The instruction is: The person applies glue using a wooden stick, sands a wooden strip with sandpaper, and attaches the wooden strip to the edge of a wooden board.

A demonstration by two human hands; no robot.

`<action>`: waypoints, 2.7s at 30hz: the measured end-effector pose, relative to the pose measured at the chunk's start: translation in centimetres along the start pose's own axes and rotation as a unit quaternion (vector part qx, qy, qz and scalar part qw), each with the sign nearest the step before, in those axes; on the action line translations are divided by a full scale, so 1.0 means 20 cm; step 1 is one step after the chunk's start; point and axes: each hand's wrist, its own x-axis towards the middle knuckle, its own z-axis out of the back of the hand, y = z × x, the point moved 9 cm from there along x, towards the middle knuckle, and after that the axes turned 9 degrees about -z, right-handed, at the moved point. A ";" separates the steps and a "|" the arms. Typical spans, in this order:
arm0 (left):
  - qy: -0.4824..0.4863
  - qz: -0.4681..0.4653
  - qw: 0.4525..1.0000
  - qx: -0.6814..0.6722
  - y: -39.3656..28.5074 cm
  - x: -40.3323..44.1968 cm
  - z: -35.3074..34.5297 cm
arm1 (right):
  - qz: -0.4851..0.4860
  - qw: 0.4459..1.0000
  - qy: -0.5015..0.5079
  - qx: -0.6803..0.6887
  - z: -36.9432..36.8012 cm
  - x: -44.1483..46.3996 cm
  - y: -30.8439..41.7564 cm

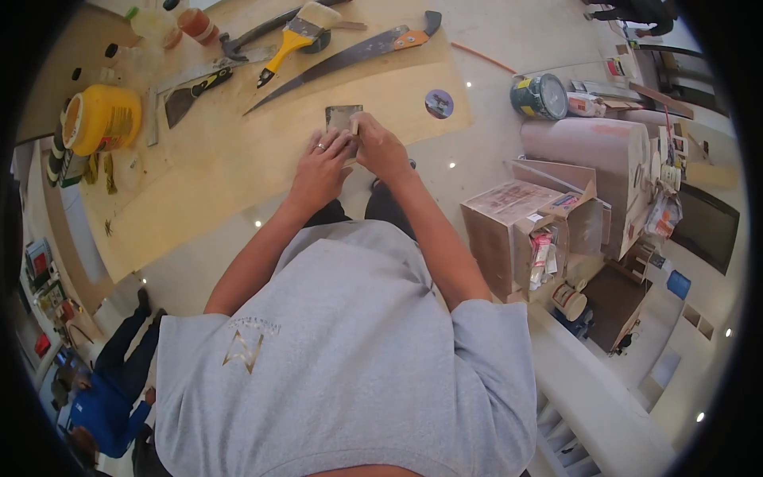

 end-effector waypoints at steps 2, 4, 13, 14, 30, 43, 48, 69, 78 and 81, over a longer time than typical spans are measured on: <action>0.014 0.001 1.000 0.004 -0.01 -0.02 0.00 | 0.020 0.999 0.015 -0.042 -0.01 0.00 0.02; 0.018 0.004 1.000 0.016 0.00 0.00 -0.01 | 0.014 0.997 0.034 -0.063 -0.03 0.03 -0.04; 0.013 0.013 1.000 0.000 0.00 -0.01 0.00 | 0.037 0.999 -0.018 -0.015 0.00 0.17 -0.11; 0.010 0.017 1.000 -0.001 0.00 -0.01 0.00 | 0.035 0.999 -0.017 -0.012 0.00 0.13 -0.11; 0.031 0.024 0.999 0.024 -0.01 -0.01 0.00 | -0.036 0.999 0.032 -0.016 0.01 -0.10 -0.02; -0.115 0.209 0.841 -0.485 0.08 -0.09 0.19 | -0.185 0.819 0.012 0.544 0.38 -0.25 0.18; -0.110 0.148 0.701 -0.689 -0.04 -0.02 0.27 | -0.175 0.800 0.032 0.573 0.36 -0.27 0.23; 0.093 0.239 0.617 -0.744 -0.13 -0.23 -0.01 | -0.309 0.857 0.027 0.411 0.29 -0.34 0.21; -0.127 0.218 0.666 -0.702 0.01 -0.07 0.28 | -0.305 0.913 0.178 0.205 0.24 -0.35 0.32; -0.139 0.225 0.695 -0.668 0.11 -0.06 0.30 | -0.307 0.907 0.206 0.201 0.19 -0.38 0.34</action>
